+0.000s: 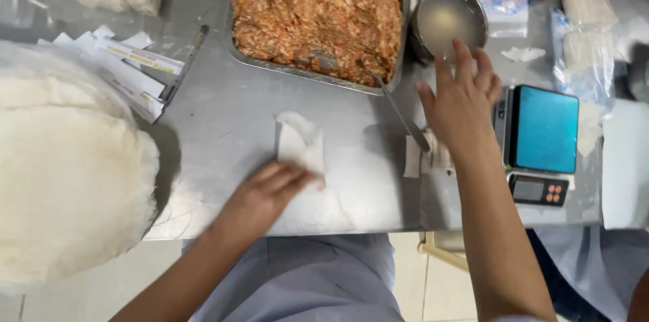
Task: The person is manually assembling spring rolls by placing meat filling on wrappers and rolling them tightly.
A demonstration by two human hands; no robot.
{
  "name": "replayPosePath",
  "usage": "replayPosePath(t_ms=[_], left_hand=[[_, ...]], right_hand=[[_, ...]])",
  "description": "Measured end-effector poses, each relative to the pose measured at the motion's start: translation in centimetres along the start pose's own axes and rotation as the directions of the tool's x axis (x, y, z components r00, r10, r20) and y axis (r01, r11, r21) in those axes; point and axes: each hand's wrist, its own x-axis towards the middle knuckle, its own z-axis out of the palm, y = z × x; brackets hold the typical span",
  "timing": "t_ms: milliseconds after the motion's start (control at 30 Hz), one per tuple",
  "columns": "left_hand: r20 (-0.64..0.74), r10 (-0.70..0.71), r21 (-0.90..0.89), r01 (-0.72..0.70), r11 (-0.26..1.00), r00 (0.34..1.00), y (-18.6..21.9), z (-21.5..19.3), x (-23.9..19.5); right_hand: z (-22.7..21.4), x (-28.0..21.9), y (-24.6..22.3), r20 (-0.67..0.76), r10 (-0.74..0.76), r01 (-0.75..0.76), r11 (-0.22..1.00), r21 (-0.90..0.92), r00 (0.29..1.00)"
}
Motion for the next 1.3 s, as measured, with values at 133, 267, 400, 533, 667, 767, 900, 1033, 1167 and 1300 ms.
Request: replayPosePath(t_ms=[133,267,400,533,667,767,900,1033,1167,1300], left_hand=[[-0.012,-0.027,-0.013,0.027,1.000,1.000,2.3,0.9,-4.2],[-0.085,-0.061,-0.012,0.060,0.998,0.995,1.9,1.6,-4.8],[-0.035,-0.129,0.024,0.129,0.991,0.991,1.6,1.9,-5.3],[0.002,-0.206,0.026,0.206,0.978,0.979,1.5,2.2,-4.7],[0.019,-0.315,-0.008,0.315,0.949,0.949,0.9,1.6,-4.2],[-0.057,-0.200,-0.015,0.200,0.980,0.978,0.7,2.0,-4.6],[-0.052,-0.146,0.006,0.146,0.989,0.988,-0.2,0.5,-3.8],[-0.058,-0.151,0.061,0.154,0.986,0.987,-1.5,0.9,-3.0],[-0.062,-0.109,0.084,0.114,0.990,0.992,-0.8,-0.7,-2.3],[-0.068,-0.152,0.104,0.158,0.982,0.986,-2.2,-0.2,-1.4]], right_hand=[[2.4,-8.7,-6.2,-0.239,-0.575,0.570,0.816,-0.097,0.782],[9.8,-7.3,-9.6,-0.108,-0.708,0.706,0.706,-0.056,0.698],[7.5,-6.1,-10.7,-0.081,-0.701,0.696,0.713,-0.086,0.708],[7.6,-6.3,-9.5,-0.114,-0.650,0.648,0.760,-0.054,0.752],[9.7,-13.3,-9.4,-0.303,-0.571,0.646,0.687,0.332,0.763],[11.0,-15.6,-10.4,-0.408,-0.479,0.628,0.632,0.454,0.777],[12.4,-15.2,-9.9,-0.357,-0.436,0.558,0.721,0.411,0.826],[12.0,-14.6,-11.2,-0.441,-0.414,0.591,0.688,0.421,0.797],[11.2,-13.0,-11.2,-0.437,-0.428,0.597,0.695,0.401,0.791],[10.7,-12.2,-11.5,-0.454,-0.400,0.583,0.706,0.402,0.797]])
